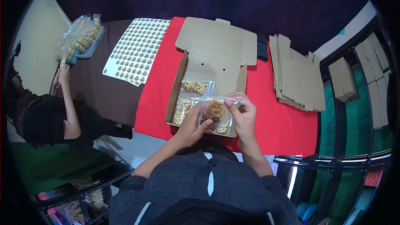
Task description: Folding a cardboard pizza-style box and then filling it with small plastic bags of cashew nuts.
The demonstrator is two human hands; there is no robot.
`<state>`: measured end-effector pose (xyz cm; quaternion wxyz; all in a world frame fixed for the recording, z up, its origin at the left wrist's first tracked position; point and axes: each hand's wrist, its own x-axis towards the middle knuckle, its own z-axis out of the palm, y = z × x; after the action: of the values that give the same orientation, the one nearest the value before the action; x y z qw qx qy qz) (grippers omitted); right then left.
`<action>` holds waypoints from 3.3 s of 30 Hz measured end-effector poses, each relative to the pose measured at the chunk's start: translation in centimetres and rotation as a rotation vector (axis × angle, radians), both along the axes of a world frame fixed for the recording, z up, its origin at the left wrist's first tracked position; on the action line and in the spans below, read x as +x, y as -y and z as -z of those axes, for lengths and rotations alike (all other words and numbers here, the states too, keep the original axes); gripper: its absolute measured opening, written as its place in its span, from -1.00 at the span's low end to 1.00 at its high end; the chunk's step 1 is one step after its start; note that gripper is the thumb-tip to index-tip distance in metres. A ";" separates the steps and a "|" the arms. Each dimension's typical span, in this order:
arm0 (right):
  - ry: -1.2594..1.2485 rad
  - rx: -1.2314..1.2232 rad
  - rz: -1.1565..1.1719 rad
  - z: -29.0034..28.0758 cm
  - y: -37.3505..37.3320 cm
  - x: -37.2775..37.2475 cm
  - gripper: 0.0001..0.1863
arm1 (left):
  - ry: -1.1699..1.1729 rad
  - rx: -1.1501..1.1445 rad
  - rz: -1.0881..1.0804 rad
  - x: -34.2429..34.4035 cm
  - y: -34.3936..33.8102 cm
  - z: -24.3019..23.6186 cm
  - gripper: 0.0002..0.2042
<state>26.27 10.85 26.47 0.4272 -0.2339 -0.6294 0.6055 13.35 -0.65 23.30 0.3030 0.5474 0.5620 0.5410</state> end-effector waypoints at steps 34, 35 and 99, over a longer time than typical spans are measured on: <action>0.178 0.032 -0.178 0.9 1.1 0.1 -0.68 | 0.489 0.143 -0.146 -2.5 -0.3 -0.6 -0.37; 0.135 0.006 -0.107 0.9 1.2 0.0 -0.68 | 0.423 0.155 -0.196 -2.3 -0.3 -0.6 -0.39; 0.263 0.011 -0.082 3.1 0.6 1.1 -0.87 | 0.293 0.193 -0.154 -1.5 -0.3 0.7 -0.39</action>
<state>27.41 10.20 23.37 0.3173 -0.2831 -0.6921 0.5832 11.87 -0.30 22.55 0.2854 0.4446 0.4975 0.6880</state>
